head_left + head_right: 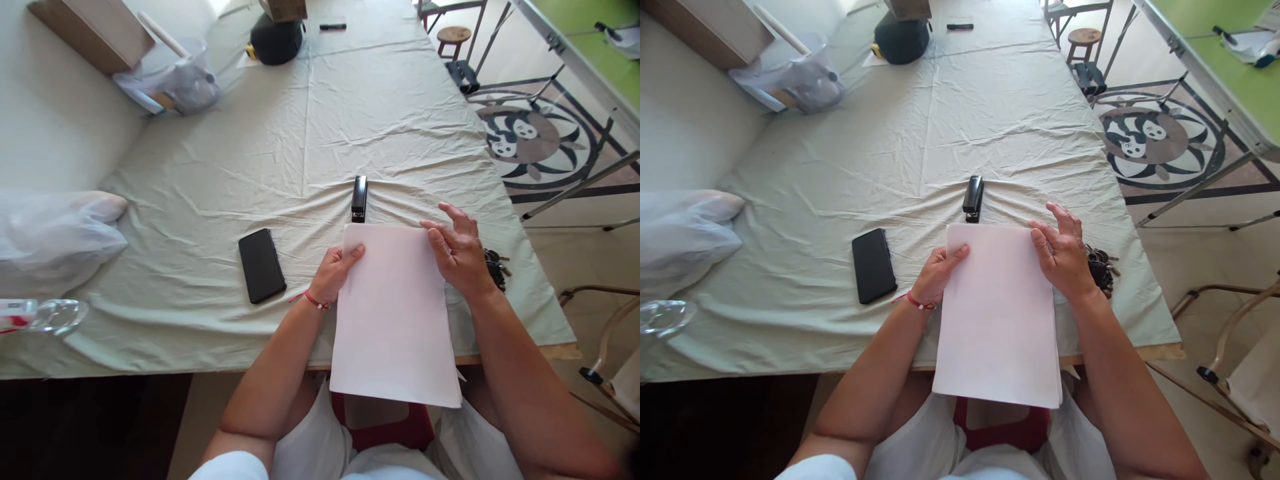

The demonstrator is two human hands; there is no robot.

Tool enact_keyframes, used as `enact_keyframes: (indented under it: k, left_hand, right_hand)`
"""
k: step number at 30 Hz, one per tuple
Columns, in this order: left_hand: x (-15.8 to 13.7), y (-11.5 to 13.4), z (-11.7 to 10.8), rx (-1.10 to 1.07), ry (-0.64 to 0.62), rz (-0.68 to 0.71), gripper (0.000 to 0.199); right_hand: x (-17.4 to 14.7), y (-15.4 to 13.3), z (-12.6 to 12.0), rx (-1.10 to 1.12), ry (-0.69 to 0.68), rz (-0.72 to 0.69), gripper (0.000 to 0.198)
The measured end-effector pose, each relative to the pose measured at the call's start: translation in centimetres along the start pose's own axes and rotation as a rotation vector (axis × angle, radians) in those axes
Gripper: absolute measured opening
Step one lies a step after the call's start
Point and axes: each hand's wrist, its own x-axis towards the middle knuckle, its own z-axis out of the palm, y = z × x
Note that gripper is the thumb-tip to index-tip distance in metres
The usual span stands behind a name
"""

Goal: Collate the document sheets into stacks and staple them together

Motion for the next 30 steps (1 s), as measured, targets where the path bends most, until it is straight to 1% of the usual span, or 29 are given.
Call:
enact_keyframes:
  k: [4,7,11,12,14,16,18,20,21,23,26,28,30]
  left_hand:
    - [0.0,0.0,0.1,-0.010,0.002,-0.003,0.062]
    - [0.0,-0.1,0.1,-0.010,-0.004,0.003,0.061]
    - [0.1,-0.2,0.0,-0.009,-0.010,0.006,0.060]
    - [0.1,-0.2,0.0,-0.012,-0.010,0.005,0.060]
    - [0.1,-0.2,0.1,-0.026,-0.002,0.010,0.060]
    - [0.1,-0.2,0.1,-0.053,0.024,0.031,0.059]
    - [0.1,-0.2,0.2,-0.089,0.064,0.064,0.059]
    - [0.2,-0.2,0.3,-0.129,0.104,0.101,0.057]
    - [0.2,-0.1,0.4,-0.149,0.120,0.114,0.057]
    - [0.2,-0.1,0.4,-0.186,0.145,0.129,0.055]
    - [0.1,0.1,0.4,-0.230,0.146,0.118,0.053]
    - [-0.1,0.4,0.2,-0.269,0.106,0.109,0.050]
    - [-0.4,0.7,-0.1,-0.311,0.040,0.119,0.051]
  right_hand:
    - [-0.2,0.0,0.0,0.087,-0.029,0.055,0.037]
    - [-0.2,0.0,-0.1,0.167,-0.023,0.105,0.034]
    - [-0.1,-0.1,-0.2,0.191,-0.043,0.101,0.028]
    - [-0.1,-0.1,-0.2,0.196,-0.048,0.125,0.028]
    - [-0.1,-0.1,-0.2,0.216,-0.048,0.243,0.028]
    - [0.0,0.0,-0.1,0.342,-0.031,0.437,0.035]
    - [0.0,-0.1,-0.1,0.607,-0.035,0.636,0.047]
    - [0.0,-0.3,-0.2,0.887,-0.080,0.765,0.053]
    - [-0.1,-0.4,-0.2,0.985,-0.123,0.805,0.052]
    - [-0.2,-0.7,-0.3,1.088,-0.209,0.861,0.049]
    - [-0.4,-1.1,-0.4,1.116,-0.285,0.936,0.043]
    - [-0.5,-1.2,-0.4,1.122,-0.308,0.967,0.040]
    - [-0.5,-1.3,-0.6,1.133,-0.331,0.988,0.039]
